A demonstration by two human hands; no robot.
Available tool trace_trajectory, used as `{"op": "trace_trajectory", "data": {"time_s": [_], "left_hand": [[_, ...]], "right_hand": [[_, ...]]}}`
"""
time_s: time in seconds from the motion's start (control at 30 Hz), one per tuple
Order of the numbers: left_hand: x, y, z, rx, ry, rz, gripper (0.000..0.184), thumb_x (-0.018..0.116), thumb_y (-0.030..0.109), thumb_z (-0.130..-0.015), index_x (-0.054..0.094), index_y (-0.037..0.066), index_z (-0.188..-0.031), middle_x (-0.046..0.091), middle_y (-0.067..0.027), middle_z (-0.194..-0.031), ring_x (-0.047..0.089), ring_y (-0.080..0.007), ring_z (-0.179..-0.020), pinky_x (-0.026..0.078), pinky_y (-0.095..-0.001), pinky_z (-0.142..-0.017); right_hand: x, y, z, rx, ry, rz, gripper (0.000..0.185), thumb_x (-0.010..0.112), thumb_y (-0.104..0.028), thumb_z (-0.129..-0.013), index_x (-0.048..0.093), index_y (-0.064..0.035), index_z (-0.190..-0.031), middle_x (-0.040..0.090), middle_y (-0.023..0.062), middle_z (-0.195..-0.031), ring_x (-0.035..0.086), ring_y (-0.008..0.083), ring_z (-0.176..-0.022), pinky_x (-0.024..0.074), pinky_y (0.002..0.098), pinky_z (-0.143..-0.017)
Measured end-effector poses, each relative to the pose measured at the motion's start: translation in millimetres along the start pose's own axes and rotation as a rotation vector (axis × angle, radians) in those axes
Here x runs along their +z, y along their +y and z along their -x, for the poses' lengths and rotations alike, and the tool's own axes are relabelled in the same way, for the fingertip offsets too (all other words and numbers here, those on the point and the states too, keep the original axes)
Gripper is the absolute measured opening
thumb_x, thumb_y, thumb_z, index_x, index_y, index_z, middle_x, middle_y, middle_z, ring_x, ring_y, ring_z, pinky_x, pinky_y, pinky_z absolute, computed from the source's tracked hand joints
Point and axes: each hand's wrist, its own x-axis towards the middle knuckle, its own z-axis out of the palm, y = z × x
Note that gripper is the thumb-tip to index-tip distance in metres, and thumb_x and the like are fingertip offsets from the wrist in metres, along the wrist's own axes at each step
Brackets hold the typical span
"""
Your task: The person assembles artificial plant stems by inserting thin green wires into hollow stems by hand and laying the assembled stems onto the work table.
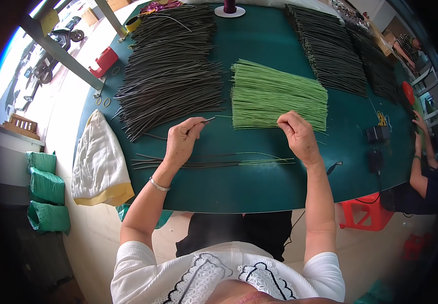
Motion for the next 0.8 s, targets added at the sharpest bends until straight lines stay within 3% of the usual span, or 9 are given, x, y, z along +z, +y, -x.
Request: {"op": "trace_trajectory", "data": {"time_s": [0.4, 0.5, 0.57, 0.67, 0.8], "left_hand": [[0, 2, -2, -0.005, -0.005, -0.012, 0.017, 0.066, 0.01, -0.097, 0.073, 0.0, -0.108, 0.058, -0.0012, -0.069, 0.049, -0.0078, -0.062, 0.043, -0.0236, -0.056], [-2, 8, -1, -0.037, -0.025, -0.084, 0.016, 0.07, 0.012, -0.093, 0.075, 0.003, -0.105, 0.06, -0.0027, -0.072, 0.053, -0.0124, -0.065, 0.046, -0.0274, -0.062], [-7, 9, -3, 0.372, -0.01, -0.452, 0.013, 0.073, 0.011, -0.088, 0.077, 0.005, -0.099, 0.06, -0.0039, -0.081, 0.056, -0.0194, -0.077, 0.047, -0.0331, -0.075], [-11, 26, 5, 0.334, -0.082, -0.565, 0.011, 0.073, 0.01, -0.086, 0.077, 0.006, -0.095, 0.055, -0.0047, -0.087, 0.054, -0.0244, -0.088, 0.043, -0.0373, -0.084], [-15, 29, 5, 0.377, -0.164, -0.651, 0.009, 0.073, 0.009, -0.085, 0.077, 0.005, -0.093, 0.053, -0.005, -0.089, 0.053, -0.024, -0.089, 0.042, -0.0369, -0.084]], "right_hand": [[-1, 3, 2, 0.022, -0.039, 0.026, 0.007, 0.067, -0.006, -0.092, 0.061, -0.0041, -0.095, 0.063, 0.0067, -0.085, 0.064, 0.0254, -0.074, 0.0517, 0.0341, -0.067], [-3, 2, 1, 0.002, -0.052, 0.045, 0.007, 0.068, -0.005, -0.091, 0.061, -0.0038, -0.094, 0.063, 0.0066, -0.086, 0.064, 0.0257, -0.075, 0.052, 0.0349, -0.067], [-4, 3, 2, 0.005, -0.055, 0.057, 0.007, 0.068, -0.004, -0.09, 0.061, -0.0037, -0.093, 0.063, 0.0068, -0.086, 0.064, 0.0257, -0.075, 0.0518, 0.0353, -0.067], [-7, -3, 3, 0.017, -0.076, 0.088, 0.007, 0.068, -0.003, -0.089, 0.061, -0.0035, -0.091, 0.061, 0.0071, -0.087, 0.064, 0.0257, -0.076, 0.0514, 0.0357, -0.066], [-7, -9, 3, -0.028, -0.136, 0.122, 0.005, 0.067, -0.002, -0.089, 0.062, -0.0027, -0.09, 0.058, 0.0076, -0.087, 0.063, 0.0265, -0.076, 0.0505, 0.0363, -0.065]]}}
